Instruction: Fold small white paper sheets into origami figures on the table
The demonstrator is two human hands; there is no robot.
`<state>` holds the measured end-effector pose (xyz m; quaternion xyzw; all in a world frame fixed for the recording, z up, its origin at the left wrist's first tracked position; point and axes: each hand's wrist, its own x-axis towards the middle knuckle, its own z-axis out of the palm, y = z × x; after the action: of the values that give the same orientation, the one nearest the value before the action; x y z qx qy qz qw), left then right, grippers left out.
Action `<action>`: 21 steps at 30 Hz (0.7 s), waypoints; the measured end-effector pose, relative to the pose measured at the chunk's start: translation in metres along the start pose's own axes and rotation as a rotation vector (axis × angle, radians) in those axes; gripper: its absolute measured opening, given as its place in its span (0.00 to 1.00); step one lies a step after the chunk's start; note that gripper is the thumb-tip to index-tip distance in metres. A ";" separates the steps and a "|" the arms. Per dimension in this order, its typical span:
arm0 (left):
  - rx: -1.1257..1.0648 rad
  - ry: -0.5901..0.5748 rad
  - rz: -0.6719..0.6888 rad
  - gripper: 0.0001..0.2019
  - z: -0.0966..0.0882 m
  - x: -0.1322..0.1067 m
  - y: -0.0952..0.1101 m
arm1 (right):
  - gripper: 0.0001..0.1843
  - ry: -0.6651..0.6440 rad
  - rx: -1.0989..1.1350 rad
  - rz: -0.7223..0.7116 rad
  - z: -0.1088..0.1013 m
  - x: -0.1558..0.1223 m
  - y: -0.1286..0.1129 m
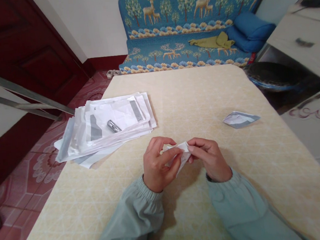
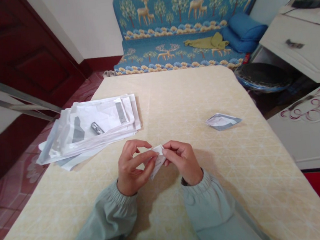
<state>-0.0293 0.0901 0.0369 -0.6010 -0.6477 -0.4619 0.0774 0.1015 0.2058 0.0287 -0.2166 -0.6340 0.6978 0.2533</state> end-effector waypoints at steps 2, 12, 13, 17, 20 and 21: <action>-0.001 -0.023 0.005 0.09 0.000 0.000 0.000 | 0.09 0.003 -0.034 -0.007 0.000 0.000 -0.001; -0.347 -0.015 -0.382 0.04 -0.001 0.005 0.008 | 0.10 0.082 -0.245 -0.059 0.005 -0.002 -0.011; -0.428 -0.047 -0.475 0.07 -0.002 0.007 0.008 | 0.10 0.095 -0.258 -0.076 0.005 -0.003 -0.012; -0.740 -0.316 -0.763 0.15 -0.010 0.011 0.004 | 0.12 0.095 -0.207 -0.079 0.008 -0.005 -0.013; -0.886 -0.405 -0.855 0.15 -0.013 0.012 0.003 | 0.12 0.081 -0.126 -0.016 0.010 -0.005 -0.009; -0.926 -0.401 -0.868 0.15 -0.013 0.012 0.003 | 0.12 0.079 -0.101 0.000 0.011 -0.005 -0.008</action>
<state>-0.0362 0.0892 0.0532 -0.3312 -0.5674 -0.5609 -0.5038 0.0995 0.1945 0.0379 -0.2563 -0.6581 0.6558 0.2669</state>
